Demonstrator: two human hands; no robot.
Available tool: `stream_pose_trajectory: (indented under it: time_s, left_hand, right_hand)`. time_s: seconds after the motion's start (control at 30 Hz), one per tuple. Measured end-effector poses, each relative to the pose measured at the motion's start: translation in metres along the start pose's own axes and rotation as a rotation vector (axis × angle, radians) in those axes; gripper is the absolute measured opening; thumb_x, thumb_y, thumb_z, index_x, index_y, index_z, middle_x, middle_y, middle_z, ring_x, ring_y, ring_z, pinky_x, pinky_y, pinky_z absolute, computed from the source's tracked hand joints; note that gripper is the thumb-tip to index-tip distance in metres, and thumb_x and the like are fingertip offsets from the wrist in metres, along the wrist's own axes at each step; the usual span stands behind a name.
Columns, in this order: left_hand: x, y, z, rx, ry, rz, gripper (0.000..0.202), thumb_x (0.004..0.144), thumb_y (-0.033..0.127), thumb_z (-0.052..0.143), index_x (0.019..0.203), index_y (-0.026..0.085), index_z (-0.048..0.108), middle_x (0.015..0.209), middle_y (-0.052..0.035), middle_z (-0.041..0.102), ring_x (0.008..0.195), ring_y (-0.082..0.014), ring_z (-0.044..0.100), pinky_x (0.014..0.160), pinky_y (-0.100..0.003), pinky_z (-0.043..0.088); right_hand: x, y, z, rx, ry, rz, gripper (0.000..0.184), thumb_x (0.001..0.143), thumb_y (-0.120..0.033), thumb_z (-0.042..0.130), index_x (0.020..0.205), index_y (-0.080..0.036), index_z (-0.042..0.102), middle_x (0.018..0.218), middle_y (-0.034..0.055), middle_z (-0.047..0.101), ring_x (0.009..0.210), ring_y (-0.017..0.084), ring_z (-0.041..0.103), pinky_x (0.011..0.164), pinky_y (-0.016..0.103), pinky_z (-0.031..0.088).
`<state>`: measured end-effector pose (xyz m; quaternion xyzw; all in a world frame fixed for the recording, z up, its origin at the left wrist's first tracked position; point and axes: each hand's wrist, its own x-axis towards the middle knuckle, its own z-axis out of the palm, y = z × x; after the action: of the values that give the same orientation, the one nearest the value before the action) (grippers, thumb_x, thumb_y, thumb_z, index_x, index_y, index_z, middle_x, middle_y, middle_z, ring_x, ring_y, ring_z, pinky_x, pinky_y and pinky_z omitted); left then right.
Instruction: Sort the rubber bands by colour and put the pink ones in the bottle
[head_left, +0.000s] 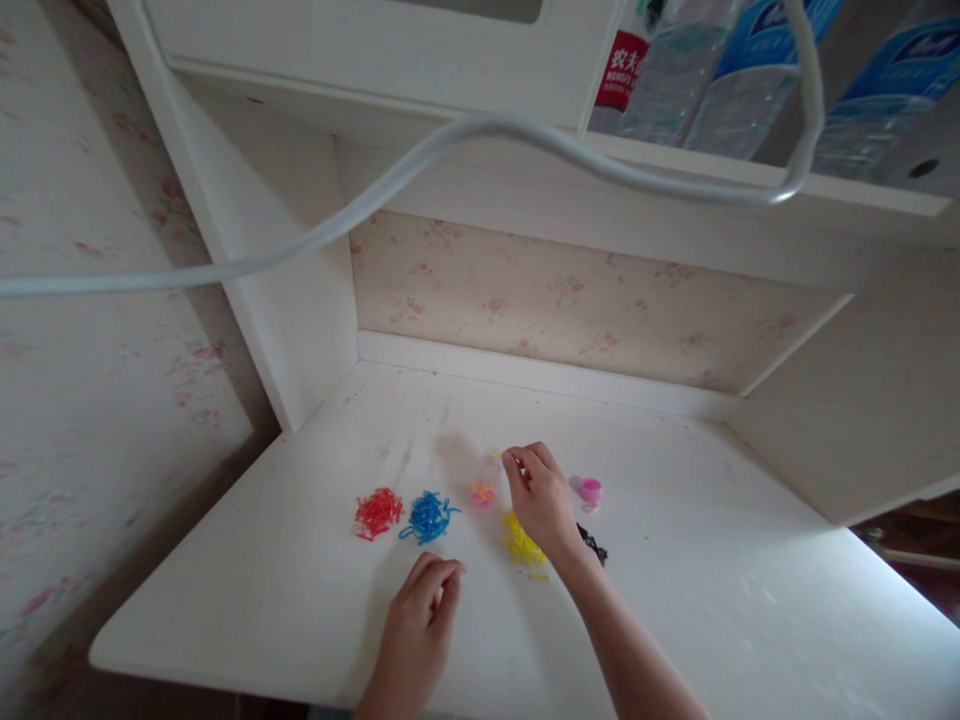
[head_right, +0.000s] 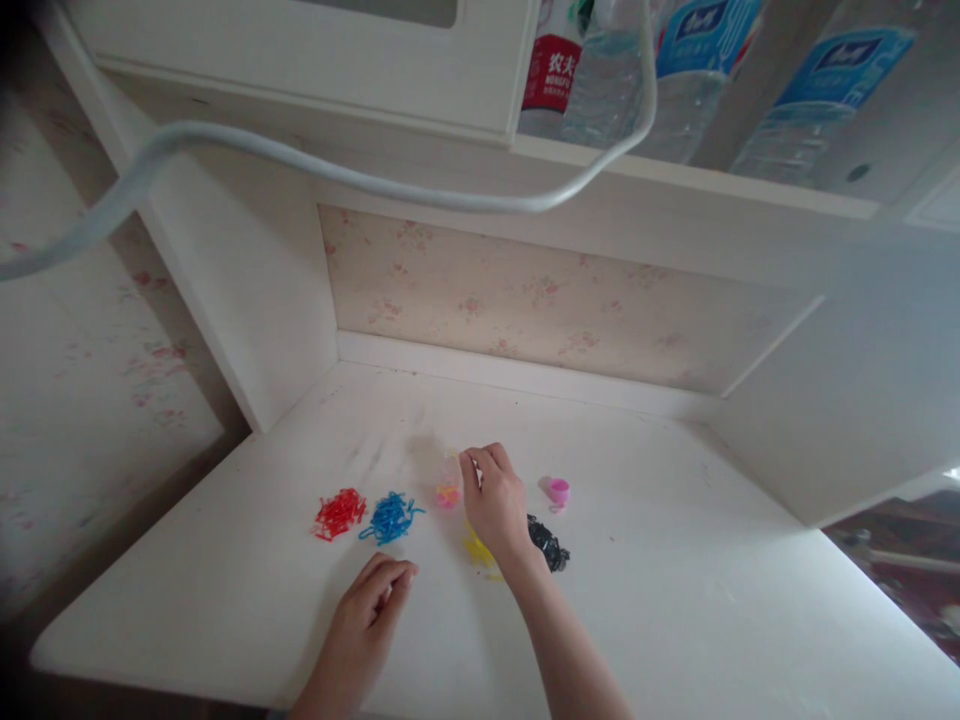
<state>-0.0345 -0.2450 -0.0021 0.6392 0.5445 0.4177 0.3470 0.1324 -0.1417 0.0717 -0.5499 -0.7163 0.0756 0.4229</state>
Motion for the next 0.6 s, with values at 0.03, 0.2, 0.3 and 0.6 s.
stream_pose_trajectory:
  time_s: [0.03, 0.2, 0.3, 0.6]
  left_hand:
    - [0.0, 0.0, 0.0, -0.001, 0.002, 0.003, 0.028, 0.093, 0.034, 0.04, 0.097, 0.02, 0.064, 0.084, -0.0019, 0.058, 0.072, -0.0123, 0.055, 0.065, -0.023, 0.043]
    - [-0.001, 0.001, -0.001, -0.004, -0.005, 0.001, 0.028, 0.094, 0.034, 0.04, 0.097, 0.021, 0.064, 0.087, -0.0022, 0.059, 0.075, -0.0123, 0.056, 0.067, -0.022, 0.044]
    - [0.0, 0.002, -0.002, 0.006, -0.016, 0.009, 0.028, 0.094, 0.034, 0.039, 0.097, 0.021, 0.064, 0.088, -0.0026, 0.06, 0.078, -0.0128, 0.057, 0.068, -0.022, 0.045]
    - [0.003, 0.011, 0.012, 0.326, -0.097, 0.061, 0.022, 0.093, 0.027, 0.04, 0.092, 0.024, 0.061, 0.091, -0.002, 0.062, 0.079, -0.0139, 0.062, 0.07, -0.022, 0.046]
  right_hand:
    - [0.0, 0.0, 0.0, -0.003, -0.005, 0.004, 0.028, 0.094, -0.036, 0.04, 0.09, -0.021, 0.064, 0.086, 0.0027, 0.057, 0.065, 0.011, 0.054, 0.064, 0.023, 0.043]
    - [0.002, 0.002, -0.005, 0.019, 0.028, 0.002, 0.03, 0.093, -0.037, 0.039, 0.09, -0.021, 0.065, 0.085, 0.003, 0.058, 0.066, 0.011, 0.055, 0.064, 0.023, 0.043]
    - [-0.005, 0.009, -0.012, 0.029, 0.065, 0.037, 0.031, 0.093, -0.038, 0.041, 0.089, -0.02, 0.065, 0.085, 0.0027, 0.058, 0.061, 0.01, 0.052, 0.062, 0.023, 0.042]
    - [-0.102, 0.056, -0.031, -0.011, -0.055, 0.288, 0.032, 0.091, -0.042, 0.043, 0.09, -0.021, 0.066, 0.079, 0.0017, 0.058, 0.057, 0.011, 0.051, 0.057, 0.023, 0.042]
